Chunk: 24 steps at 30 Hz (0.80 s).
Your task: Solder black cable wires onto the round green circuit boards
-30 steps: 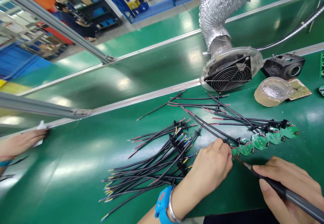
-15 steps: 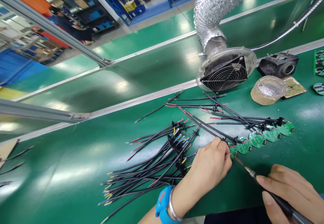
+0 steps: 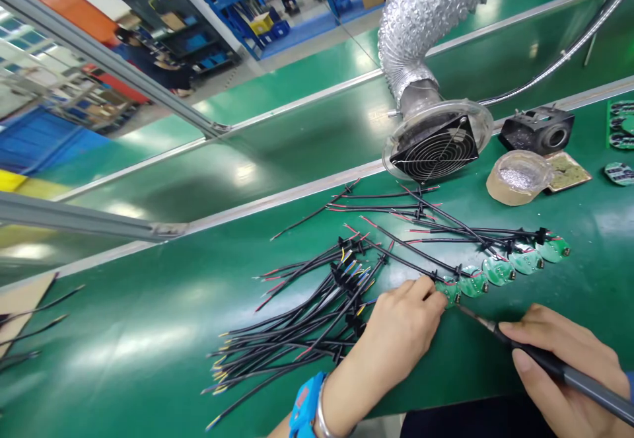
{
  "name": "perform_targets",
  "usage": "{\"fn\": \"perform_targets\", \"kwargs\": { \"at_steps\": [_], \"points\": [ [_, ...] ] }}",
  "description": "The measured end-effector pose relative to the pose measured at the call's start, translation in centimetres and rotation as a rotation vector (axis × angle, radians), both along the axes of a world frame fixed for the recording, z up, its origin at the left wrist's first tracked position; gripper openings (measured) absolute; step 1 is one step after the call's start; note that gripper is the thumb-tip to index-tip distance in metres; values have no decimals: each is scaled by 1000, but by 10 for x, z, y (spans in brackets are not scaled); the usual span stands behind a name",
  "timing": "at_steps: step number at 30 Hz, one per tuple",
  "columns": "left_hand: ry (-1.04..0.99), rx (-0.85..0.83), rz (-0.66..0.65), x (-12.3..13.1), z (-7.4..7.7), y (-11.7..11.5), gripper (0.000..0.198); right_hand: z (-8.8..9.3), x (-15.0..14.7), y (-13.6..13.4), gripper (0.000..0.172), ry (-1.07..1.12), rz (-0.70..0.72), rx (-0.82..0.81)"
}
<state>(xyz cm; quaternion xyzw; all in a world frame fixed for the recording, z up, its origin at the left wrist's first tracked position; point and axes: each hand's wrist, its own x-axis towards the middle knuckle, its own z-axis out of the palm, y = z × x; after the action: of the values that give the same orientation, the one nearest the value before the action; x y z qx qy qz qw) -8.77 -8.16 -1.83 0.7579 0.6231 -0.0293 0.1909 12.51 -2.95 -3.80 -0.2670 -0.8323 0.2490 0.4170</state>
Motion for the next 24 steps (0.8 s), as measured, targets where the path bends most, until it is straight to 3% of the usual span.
{"fn": "perform_targets", "kwargs": {
  "at_steps": [8,24],
  "points": [
    [-23,-8,74,6,-7,3,15,-8,-4,-1,19,45,30,-68],
    [-65,127,229,16,-20,-3,10,-7,-4,-2,23,55,41,12]
  ]
}}
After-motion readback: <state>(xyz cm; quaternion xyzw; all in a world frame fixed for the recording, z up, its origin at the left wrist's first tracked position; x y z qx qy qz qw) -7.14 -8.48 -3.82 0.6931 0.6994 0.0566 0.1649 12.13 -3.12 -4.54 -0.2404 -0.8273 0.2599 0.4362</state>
